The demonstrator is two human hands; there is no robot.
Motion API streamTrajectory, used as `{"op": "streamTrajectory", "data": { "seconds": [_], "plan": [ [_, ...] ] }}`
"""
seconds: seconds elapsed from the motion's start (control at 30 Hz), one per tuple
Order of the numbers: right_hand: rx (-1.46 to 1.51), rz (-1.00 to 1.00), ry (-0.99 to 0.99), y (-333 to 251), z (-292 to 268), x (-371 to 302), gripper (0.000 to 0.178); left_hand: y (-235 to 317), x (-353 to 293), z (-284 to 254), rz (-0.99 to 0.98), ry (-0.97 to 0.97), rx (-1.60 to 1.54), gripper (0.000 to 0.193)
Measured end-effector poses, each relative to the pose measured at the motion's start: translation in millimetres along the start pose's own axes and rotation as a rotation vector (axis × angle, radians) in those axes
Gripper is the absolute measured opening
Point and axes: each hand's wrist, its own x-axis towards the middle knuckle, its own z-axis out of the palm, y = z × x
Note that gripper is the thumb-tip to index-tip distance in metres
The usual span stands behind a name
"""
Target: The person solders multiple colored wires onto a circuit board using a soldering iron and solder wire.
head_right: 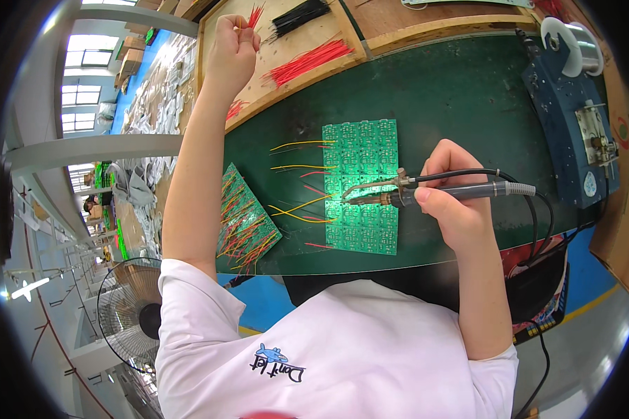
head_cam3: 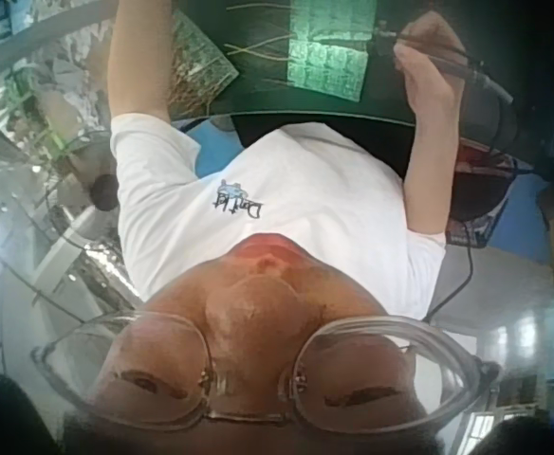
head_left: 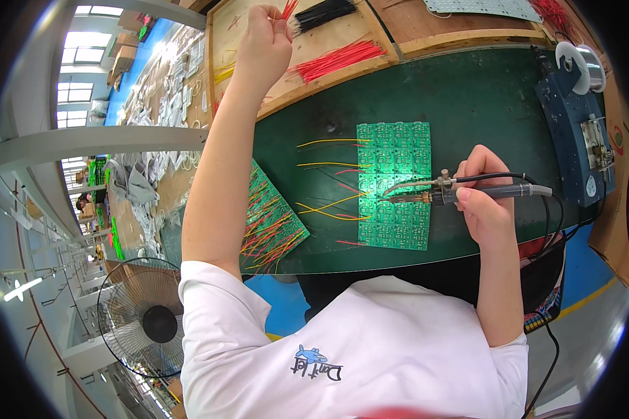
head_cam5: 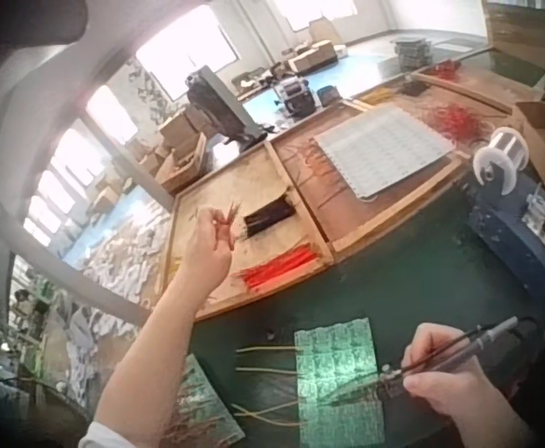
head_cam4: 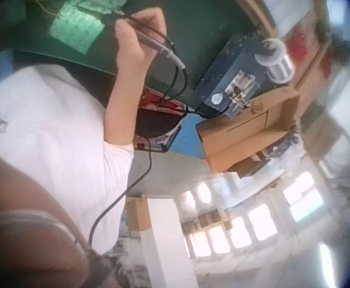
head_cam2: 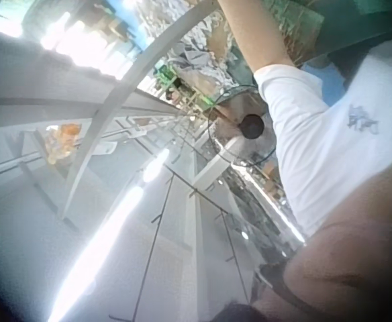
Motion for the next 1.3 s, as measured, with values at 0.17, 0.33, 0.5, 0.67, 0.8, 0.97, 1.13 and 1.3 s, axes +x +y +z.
{"op": "streamTrajectory", "data": {
  "seconds": [0.17,0.33,0.5,0.67,0.8,0.97,1.13,1.3],
  "plan": [
    [-0.003,0.008,0.015,-1.4,2.5,-1.1,0.024,15.2,-19.4,-16.4,-0.045,0.008,-0.179,0.006],
    [-0.008,-0.011,0.015,2.3,-0.8,-5.9,0.024,12.1,-42.1,-34.0,0.065,0.064,-0.236,0.006],
    [0.0,-0.005,0.017,8.3,-3.1,-5.1,0.022,53.3,-93.4,-63.2,0.213,-0.03,0.105,0.015],
    [-0.046,0.018,-0.129,-2.5,-13.6,-8.5,0.024,117.5,-186.8,-61.5,0.221,-0.15,0.033,0.007],
    [-0.119,-0.098,-0.175,-7.6,-8.8,-14.8,0.024,120.2,-239.5,-29.6,0.051,-0.135,-0.093,0.006],
    [-0.172,-0.123,-0.182,-4.3,-15.5,-39.2,0.027,113.4,-269.8,3.3,0.053,-0.041,-0.086,0.006],
    [-0.279,-0.094,-0.182,-0.7,-6.2,-52.9,0.03,100.8,-278.0,9.2,0.094,-0.113,-0.175,0.009],
    [-0.37,-0.119,-0.194,2.1,1.9,-52.7,0.03,93.9,-281.2,20.0,0.21,-0.082,-0.108,0.01]
  ]
}}
